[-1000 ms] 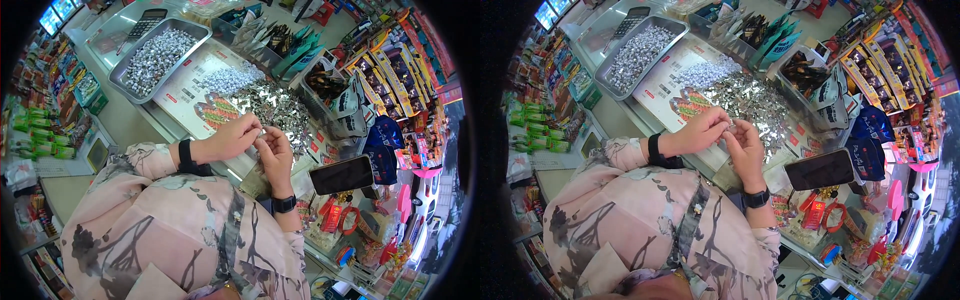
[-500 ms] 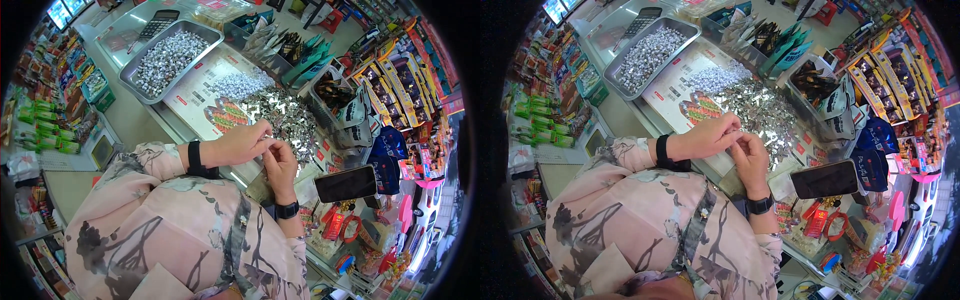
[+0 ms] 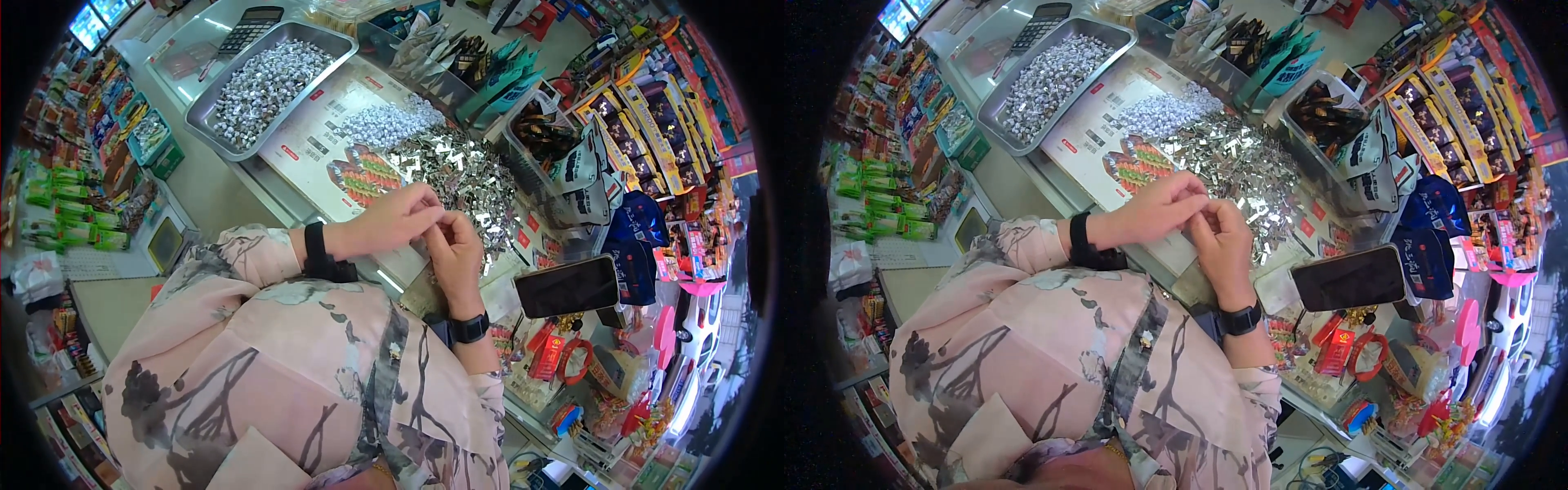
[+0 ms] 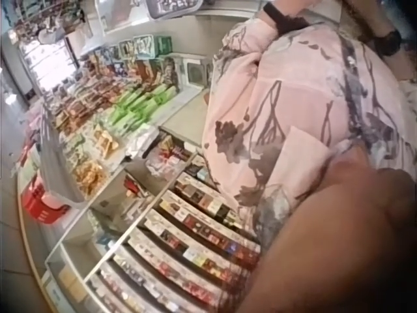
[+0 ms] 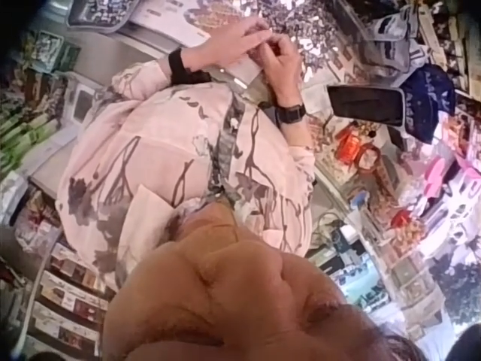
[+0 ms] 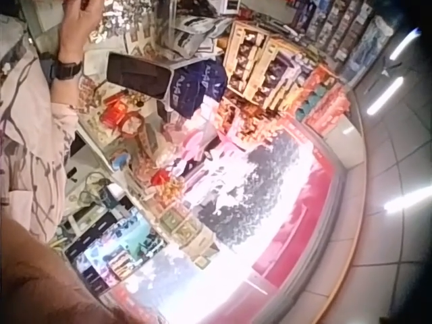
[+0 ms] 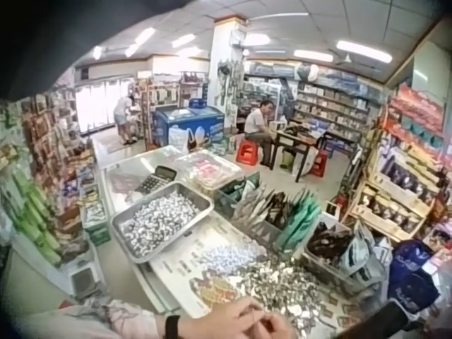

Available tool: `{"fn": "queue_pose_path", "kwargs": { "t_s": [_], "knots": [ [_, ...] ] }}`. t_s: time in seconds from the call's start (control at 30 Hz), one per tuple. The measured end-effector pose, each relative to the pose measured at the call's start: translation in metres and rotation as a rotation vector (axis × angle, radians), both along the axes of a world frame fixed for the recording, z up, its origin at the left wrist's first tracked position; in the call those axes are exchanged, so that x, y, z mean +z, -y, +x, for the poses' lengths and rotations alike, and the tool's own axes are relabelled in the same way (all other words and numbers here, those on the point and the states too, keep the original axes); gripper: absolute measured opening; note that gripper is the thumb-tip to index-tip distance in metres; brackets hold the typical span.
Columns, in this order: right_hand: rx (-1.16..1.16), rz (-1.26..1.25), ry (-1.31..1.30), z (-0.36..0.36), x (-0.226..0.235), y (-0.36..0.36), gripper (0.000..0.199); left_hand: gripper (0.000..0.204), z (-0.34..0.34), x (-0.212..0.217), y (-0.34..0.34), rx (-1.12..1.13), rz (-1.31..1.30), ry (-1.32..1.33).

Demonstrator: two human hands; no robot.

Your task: The person picks up small silver packets from a pile, peels off the wrappers, and places the white contents into a metal tray.

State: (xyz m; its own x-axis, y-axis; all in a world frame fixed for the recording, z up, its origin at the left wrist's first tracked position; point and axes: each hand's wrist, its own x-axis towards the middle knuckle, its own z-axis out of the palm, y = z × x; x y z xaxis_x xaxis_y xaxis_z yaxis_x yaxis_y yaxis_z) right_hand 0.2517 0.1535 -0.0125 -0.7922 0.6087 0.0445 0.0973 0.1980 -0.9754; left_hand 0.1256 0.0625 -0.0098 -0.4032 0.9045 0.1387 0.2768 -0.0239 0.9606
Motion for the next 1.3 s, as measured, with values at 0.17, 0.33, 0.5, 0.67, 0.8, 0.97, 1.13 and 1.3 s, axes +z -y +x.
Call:
{"fn": "queue_pose_path", "kwargs": {
  "t_s": [0.17,0.33,0.5,0.67,0.8,0.97,1.13,1.3],
  "knots": [
    [-0.027,-0.182,-0.148,0.000,0.014,0.003,0.021,0.019,-0.043,0.012,0.007,-0.105,-0.094,0.909],
    [-0.028,0.333,0.052,0.009,0.010,-0.009,0.022,0.015,-0.106,0.016,0.034,0.202,0.093,0.952],
    [-0.033,0.641,0.165,-0.002,0.013,-0.001,0.019,0.020,-0.133,0.012,0.047,0.349,-0.319,-0.109],
    [-0.074,0.807,0.194,-0.008,0.009,0.001,0.013,0.024,-0.128,0.008,0.047,0.232,-0.446,-0.404],
    [-0.080,0.834,0.138,-0.006,0.002,-0.002,0.009,0.021,-0.123,0.006,0.043,0.203,-0.449,-0.637],
    [-0.068,0.800,0.149,-0.005,0.007,0.000,0.008,0.021,-0.116,0.016,0.042,0.196,-0.436,-0.690],
    [-0.066,0.717,0.196,-0.004,0.009,0.001,0.009,0.021,-0.118,0.011,0.032,0.176,-0.490,-0.742],
    [-0.048,0.749,0.136,-0.002,0.002,-0.004,0.011,0.018,-0.123,0.001,0.028,0.162,-0.448,-0.846]
  ]
}}
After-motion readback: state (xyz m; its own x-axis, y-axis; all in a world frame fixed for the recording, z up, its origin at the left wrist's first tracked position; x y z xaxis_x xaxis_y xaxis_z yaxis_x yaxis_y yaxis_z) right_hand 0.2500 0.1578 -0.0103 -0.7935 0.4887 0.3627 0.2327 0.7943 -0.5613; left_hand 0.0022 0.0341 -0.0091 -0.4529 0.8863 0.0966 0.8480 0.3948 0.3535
